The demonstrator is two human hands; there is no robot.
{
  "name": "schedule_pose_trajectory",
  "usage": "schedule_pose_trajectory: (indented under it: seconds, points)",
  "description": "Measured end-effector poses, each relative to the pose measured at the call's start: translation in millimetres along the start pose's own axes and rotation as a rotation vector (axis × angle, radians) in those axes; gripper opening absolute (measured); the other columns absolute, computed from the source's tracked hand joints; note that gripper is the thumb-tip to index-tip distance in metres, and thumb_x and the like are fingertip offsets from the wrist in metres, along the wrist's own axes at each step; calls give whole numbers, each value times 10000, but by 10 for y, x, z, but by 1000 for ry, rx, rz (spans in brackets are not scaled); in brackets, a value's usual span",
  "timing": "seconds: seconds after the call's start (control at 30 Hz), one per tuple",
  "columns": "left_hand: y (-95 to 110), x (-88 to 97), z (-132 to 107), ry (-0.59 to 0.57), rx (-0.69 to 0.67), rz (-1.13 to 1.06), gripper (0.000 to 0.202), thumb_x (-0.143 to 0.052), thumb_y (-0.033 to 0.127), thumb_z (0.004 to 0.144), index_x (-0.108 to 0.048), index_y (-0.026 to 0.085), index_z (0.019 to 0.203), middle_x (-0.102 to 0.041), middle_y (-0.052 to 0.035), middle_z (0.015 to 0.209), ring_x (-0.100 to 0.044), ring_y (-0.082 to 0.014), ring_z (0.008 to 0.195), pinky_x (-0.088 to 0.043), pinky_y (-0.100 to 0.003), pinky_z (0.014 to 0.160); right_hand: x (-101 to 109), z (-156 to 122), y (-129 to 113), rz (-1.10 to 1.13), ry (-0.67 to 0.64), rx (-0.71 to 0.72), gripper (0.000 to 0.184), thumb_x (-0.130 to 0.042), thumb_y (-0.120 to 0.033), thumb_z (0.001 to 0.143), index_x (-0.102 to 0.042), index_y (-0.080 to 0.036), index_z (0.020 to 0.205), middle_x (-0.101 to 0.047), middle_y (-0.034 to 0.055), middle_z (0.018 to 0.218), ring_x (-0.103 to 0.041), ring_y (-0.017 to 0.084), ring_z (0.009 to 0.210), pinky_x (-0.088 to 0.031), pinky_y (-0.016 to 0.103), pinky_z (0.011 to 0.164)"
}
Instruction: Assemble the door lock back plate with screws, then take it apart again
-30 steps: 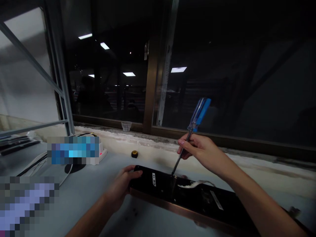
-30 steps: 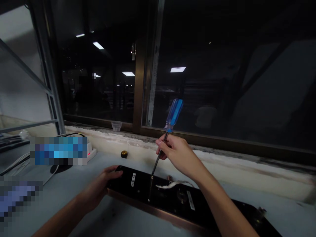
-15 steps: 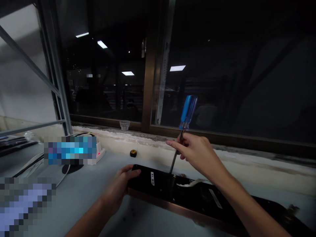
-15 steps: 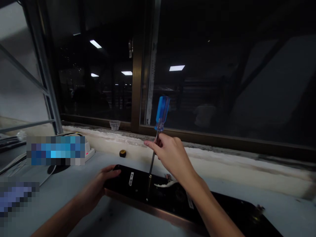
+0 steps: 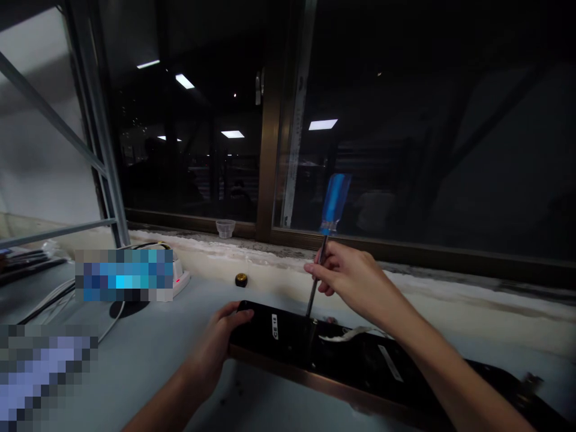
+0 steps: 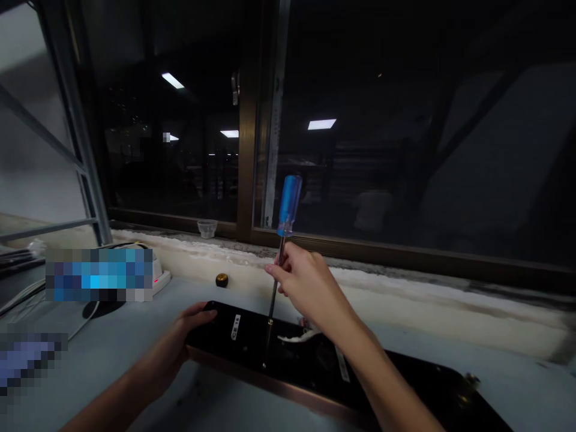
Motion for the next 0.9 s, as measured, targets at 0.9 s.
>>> schedule_pose_trajectory:
  seconds: [0.9]
  points:
    - [-12,8,-4,34,-9,40,387,-601,307,612,-558,179,974,-649,-13,780,-597,-204,772,-429,-256,607,-110,-18,-1,323,-92,-133,164,-416,-205,750,-380,-196,910,-545,-13,680,-540,122,455,-446,242,407]
Point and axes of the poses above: each hand's wrist, its own z-axis towards the middle knuckle, its own x-axis out of the back of the hand, y = z × x, the point moved 3 cm from there along z, towards the middle knuckle
